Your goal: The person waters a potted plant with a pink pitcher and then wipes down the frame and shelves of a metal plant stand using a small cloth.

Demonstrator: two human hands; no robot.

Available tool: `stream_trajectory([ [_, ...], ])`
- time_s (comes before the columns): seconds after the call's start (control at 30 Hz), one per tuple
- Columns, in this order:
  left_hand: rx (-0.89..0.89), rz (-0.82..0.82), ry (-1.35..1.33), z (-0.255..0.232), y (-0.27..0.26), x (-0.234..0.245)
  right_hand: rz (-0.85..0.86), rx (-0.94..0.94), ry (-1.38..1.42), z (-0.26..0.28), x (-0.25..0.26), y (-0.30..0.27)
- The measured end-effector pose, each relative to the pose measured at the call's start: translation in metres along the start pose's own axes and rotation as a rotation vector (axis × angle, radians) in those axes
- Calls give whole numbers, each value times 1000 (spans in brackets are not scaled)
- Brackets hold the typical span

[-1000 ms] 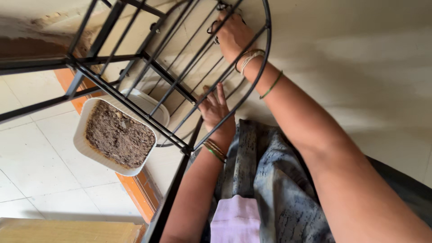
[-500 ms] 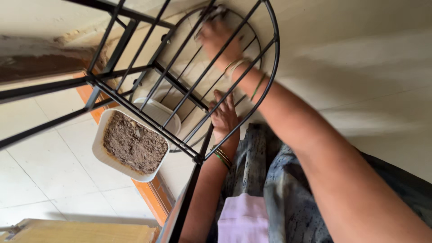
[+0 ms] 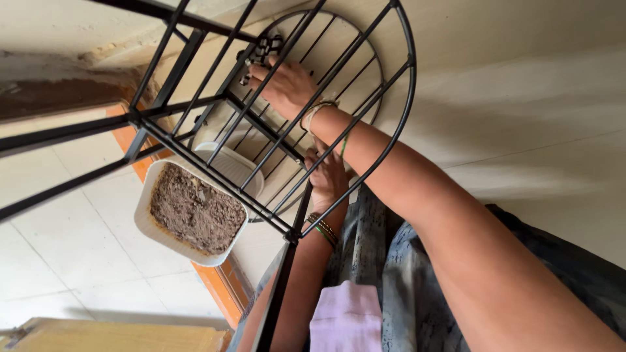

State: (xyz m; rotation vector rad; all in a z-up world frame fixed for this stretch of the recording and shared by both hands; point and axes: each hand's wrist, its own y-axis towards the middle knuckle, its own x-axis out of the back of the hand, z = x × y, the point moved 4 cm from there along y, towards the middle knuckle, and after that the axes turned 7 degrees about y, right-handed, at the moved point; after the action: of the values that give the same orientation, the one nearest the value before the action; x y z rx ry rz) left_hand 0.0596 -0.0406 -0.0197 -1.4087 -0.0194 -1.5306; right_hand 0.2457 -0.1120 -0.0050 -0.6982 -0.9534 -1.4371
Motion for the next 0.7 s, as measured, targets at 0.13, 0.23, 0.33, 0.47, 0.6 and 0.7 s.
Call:
stream_trajectory([
  [0.13,27,-49,18,5,-4,15,-131,-42,-93,-70,27,-12],
  [0.23,34,-93,23,8,-2,18,-118,-100,-205,-67,24,-7],
  [0.33,22,-107,7,5,4,13,-346,-112,-63,-55,21,14],
  [0.47,78,-252,82,2,-2,2,-89,-188,-194,-52,5,28],
  [0.6,60,-214,64,0,3,-4,-110,-156,-249,-56,19,24],
  [0.7,109,-322,129,1,-1,-4,-152,-156,-293,-58,21,18],
])
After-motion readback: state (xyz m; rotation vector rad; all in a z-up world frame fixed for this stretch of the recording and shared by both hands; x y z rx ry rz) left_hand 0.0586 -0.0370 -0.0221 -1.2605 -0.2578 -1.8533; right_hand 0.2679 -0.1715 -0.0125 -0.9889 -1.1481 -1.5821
